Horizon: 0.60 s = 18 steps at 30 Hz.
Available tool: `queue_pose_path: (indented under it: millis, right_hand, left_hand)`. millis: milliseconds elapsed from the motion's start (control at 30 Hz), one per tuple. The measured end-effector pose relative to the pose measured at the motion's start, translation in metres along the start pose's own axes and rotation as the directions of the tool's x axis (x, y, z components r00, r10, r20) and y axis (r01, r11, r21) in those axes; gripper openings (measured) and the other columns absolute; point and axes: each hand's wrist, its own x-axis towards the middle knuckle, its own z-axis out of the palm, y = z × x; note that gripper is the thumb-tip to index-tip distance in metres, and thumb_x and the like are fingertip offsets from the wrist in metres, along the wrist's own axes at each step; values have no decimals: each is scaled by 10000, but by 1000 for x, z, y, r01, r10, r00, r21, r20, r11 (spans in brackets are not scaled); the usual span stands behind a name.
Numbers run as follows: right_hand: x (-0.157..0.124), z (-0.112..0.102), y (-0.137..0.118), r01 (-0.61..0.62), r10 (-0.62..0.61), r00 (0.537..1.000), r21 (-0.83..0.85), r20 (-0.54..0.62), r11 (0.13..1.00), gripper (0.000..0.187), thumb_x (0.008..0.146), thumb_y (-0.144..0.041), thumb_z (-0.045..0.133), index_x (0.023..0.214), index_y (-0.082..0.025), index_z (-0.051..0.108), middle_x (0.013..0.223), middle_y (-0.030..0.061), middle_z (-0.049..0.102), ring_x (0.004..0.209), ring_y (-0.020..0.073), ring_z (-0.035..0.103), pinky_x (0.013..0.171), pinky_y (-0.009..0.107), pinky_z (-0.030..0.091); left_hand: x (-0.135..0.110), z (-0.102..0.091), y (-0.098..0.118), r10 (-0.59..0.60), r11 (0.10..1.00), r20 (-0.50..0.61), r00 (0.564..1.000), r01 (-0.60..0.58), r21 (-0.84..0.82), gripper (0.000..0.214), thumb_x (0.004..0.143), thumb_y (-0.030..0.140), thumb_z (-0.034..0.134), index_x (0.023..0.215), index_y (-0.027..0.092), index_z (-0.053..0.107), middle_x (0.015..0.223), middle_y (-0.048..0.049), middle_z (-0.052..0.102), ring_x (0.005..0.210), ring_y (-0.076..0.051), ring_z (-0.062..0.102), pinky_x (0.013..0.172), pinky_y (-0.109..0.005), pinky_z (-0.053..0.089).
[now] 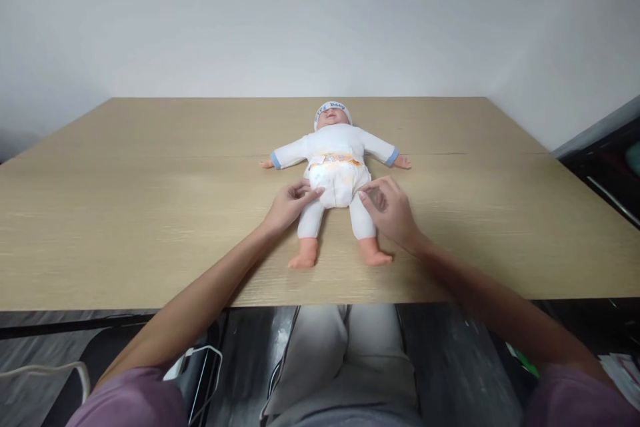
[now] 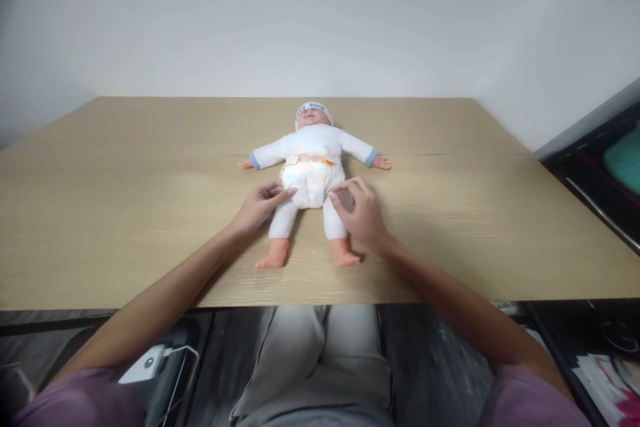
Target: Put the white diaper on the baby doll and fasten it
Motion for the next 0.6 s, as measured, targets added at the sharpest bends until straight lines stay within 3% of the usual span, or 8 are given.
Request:
queue_pose_path:
  millis: [100, 200, 300, 367, 467, 600]
  right_hand:
    - [8, -7, 9, 93, -92, 994, 1, -59, 996, 271, 1099, -417, 610, 1283, -249, 718, 1220, 117, 749, 1045, 291, 706, 984, 484, 612]
    - [26, -3, 27, 227, -227, 974, 10, 18, 974, 491, 1118, -423, 560, 1579, -259, 585, 1583, 147, 652, 1470, 338, 608, 1240, 566, 515]
    - [44, 8, 46, 326, -328, 933, 35, 149, 945, 596, 1147, -449, 488, 1710, -255, 466, 1722, 145, 553, 1614, 334, 502, 1350, 614, 403]
    - [52, 15, 55, 378, -383, 903, 66, 193, 923, 628, 1162, -463, 460, 1749, -244, 422, 1760, 149, 513, 1642, 331, 473, 1367, 610, 383]
    - [56, 17, 62, 418, -425, 877, 82, 223, 905, 657, 1175, -487, 440, 1789, -267, 367, 1800, 124, 464, 1668, 335, 439, 1383, 604, 363]
    - [56, 11, 65, 420, -420, 877, 53, 234, 906, 646, 1185, -520, 406, 1795, -310, 370, 1808, 98, 450, 1653, 353, 454, 1369, 611, 376]
  left_hand:
    - [-4, -2, -3, 132, 980, -115, 985, -112, 163, 461, 892, 561, 894, 1145, 220, 713, 1057, -67, 795, 944, -228, 719, 895, -397, 589]
    - [2, -6, -4, 423, 834, -183, 888, -301, 462, 383, 996, 510, 788, 1221, 233, 651, 1253, -101, 747, 1074, -252, 673, 1020, -457, 551]
    - [24, -15, -4, 666, 585, -5, 746, -517, 625, 386, 1078, 487, 648, 1363, 233, 592, 1439, -150, 664, 1339, -311, 613, 1172, -538, 490]
    - [41, -21, -6, 702, 477, 156, 695, -621, 622, 425, 1116, 485, 565, 1453, 225, 560, 1520, -169, 625, 1464, -328, 563, 1258, -577, 434]
    - [57, -22, -11, 657, 470, 266, 706, -658, 588, 483, 1155, 490, 470, 1548, 220, 543, 1581, -178, 576, 1522, -334, 528, 1309, -593, 401]
    - [54, -13, -18, 613, 486, 268, 743, -623, 613, 507, 1174, 484, 444, 1601, 260, 601, 1615, -161, 495, 1545, -345, 472, 1300, -571, 425]
